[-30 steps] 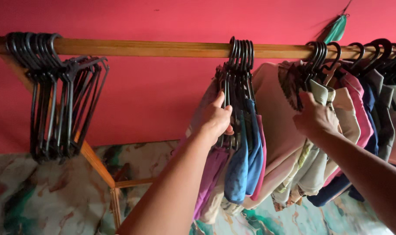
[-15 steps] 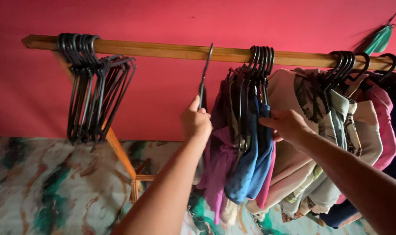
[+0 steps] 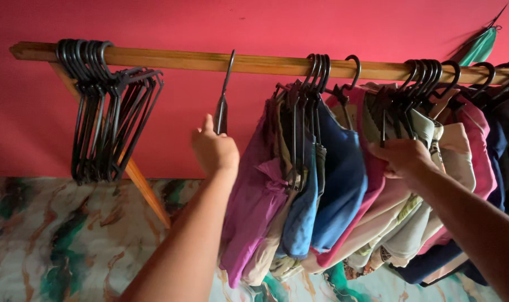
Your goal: The person takes garments from a laundry basket, places each on a hanger, and hangs them on a wooden clothing rack. The person handles several items including a grey patterned cloth, a white and pink patterned cloth, a beige cloth, and a pink polka-dotted cloth.
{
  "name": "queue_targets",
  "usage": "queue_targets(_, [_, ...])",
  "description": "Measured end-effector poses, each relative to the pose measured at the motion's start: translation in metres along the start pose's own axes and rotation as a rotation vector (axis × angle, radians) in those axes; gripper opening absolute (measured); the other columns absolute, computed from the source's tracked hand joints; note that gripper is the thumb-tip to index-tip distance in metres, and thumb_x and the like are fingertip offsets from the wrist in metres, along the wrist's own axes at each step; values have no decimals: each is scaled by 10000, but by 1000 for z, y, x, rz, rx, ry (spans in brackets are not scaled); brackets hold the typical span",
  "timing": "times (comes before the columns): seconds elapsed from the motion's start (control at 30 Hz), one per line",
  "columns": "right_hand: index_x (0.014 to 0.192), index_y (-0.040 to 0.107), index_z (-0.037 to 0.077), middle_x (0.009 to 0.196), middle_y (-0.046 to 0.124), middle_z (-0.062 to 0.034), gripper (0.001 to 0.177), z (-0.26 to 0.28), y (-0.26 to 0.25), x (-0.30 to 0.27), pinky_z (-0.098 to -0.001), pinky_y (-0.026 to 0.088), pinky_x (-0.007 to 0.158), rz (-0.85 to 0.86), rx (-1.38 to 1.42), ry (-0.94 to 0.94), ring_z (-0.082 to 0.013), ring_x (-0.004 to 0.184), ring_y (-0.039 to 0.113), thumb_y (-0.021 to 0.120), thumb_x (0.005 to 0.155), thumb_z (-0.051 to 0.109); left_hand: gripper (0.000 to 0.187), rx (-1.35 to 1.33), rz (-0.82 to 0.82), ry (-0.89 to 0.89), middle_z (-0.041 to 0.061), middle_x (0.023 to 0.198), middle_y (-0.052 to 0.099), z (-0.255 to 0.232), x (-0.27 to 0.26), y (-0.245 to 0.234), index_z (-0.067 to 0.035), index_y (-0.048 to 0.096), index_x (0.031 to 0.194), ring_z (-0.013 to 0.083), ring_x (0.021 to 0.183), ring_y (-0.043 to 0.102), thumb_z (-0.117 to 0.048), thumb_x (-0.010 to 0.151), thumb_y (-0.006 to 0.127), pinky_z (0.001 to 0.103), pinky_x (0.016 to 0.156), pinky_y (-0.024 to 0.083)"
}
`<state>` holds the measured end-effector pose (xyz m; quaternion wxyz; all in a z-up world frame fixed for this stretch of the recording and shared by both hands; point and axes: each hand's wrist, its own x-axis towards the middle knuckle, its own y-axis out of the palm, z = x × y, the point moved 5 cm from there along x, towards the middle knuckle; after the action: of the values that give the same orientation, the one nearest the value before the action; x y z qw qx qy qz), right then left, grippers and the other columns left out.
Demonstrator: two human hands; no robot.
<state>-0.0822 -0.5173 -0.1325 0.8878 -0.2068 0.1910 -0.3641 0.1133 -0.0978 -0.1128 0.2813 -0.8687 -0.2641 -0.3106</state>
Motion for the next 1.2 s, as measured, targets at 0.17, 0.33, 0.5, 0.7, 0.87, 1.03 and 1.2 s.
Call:
queue_targets(0.17, [1135,686,-1,856,737,-126,553,70,-8,-50,-369,548,569,-574,-710,-741,-234,715,671,933,751,311,176,-166,234,77,190,931,695,-68,-12,-4,-31,710,966,391,892,682,-45,796,672,494,786,526])
queue_targets(0.33, [1120,670,70,918,764,-65,342,95,72,-87,-365,567,421,40,-287,-496,-237,526,708,699,868,298,376,-351,892,-124,266,873,701,-111,-58,53,-2,704,842,438,898,685,-365,889,792,519,765,530])
queue_targets(0.5, [1060,688,-12,684,732,-167,299,74,116,-88,-328,585,482,300,-341,-123,-208,496,705,673,962,271,263,-303,976,-241,233,823,728,-97,-78,82,-14,708,800,385,839,741,-246,772,829,472,724,566])
queue_targets(0.7, [1016,724,18,726,665,-80,177,35,102,-41,-334,597,521,224,95,-89,-173,558,634,715,908,157,234,-273,865,-278,239,813,715,-76,-79,79,-12,705,787,387,828,722,-223,802,804,470,721,552])
queue_targets(0.87, [1025,663,-67,785,614,-106,239,12,87,-32,-385,645,533,65,184,-82,-200,594,636,730,917,135,219,-377,828,-364,202,791,727,-63,-69,68,-28,693,781,355,790,746,-235,801,761,454,717,570])
queue_targets(1.03, [975,656,-10,782,631,-154,200,32,87,-59,-387,620,512,-67,50,-36,-227,614,650,722,932,174,179,-272,876,-312,166,887,765,-62,-56,60,-52,715,855,348,894,733,-196,752,740,457,782,567])
queue_targets(1.2, [1223,486,62,708,675,-176,488,76,82,-102,-409,553,518,-153,-429,-220,-325,601,717,820,898,209,491,-224,883,-274,217,1071,712,-82,-56,59,-21,628,1101,385,1043,668,-225,703,830,469,890,535])
